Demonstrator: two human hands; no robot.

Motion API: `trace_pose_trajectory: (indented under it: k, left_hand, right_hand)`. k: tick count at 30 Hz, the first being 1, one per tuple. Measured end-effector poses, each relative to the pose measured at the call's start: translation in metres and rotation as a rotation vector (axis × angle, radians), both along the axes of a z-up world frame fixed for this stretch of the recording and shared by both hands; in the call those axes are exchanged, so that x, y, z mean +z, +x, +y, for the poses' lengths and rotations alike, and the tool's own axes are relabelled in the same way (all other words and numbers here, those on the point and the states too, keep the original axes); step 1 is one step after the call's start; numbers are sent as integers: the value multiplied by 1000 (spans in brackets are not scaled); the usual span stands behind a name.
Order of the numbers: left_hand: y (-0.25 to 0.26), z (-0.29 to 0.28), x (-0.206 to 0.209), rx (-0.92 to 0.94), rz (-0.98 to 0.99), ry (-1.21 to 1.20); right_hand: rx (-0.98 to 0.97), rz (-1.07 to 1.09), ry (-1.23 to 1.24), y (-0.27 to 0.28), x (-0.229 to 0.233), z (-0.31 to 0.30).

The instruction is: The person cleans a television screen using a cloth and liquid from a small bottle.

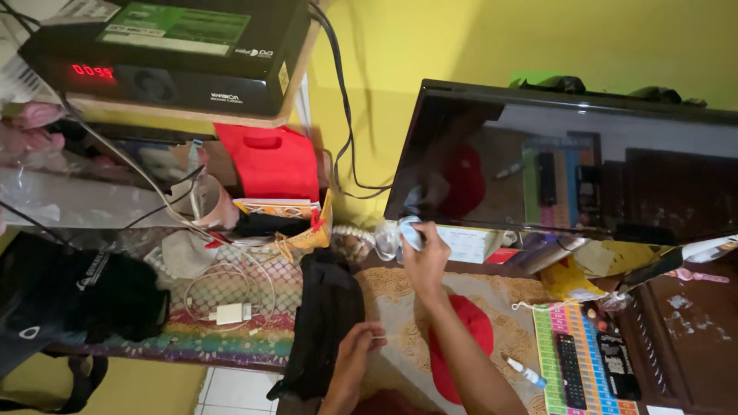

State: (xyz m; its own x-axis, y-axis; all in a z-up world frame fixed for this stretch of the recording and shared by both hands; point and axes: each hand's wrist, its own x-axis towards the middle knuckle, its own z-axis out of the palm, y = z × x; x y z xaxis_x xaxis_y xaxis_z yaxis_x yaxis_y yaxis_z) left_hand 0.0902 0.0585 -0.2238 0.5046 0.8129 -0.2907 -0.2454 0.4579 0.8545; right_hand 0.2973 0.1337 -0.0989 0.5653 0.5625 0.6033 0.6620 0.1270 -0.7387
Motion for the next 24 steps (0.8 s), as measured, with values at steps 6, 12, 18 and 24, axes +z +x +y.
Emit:
trace_pose_trajectory:
  k: [6, 12, 18, 24]
  left_hand:
    - [1, 0, 3, 0, 34, -29]
    - [2, -3, 17, -23, 65, -27]
    - [7, -6, 23, -47, 96, -54]
    - [10, -5, 12, -36, 23, -38]
  right_hand:
    - [-143, -93, -34, 25, -14, -14]
    - [-244, -94, 6, 57, -23, -35]
    - [-277, 14, 27, 74, -31, -47]
    - [-173, -43, 2, 60, -21, -34]
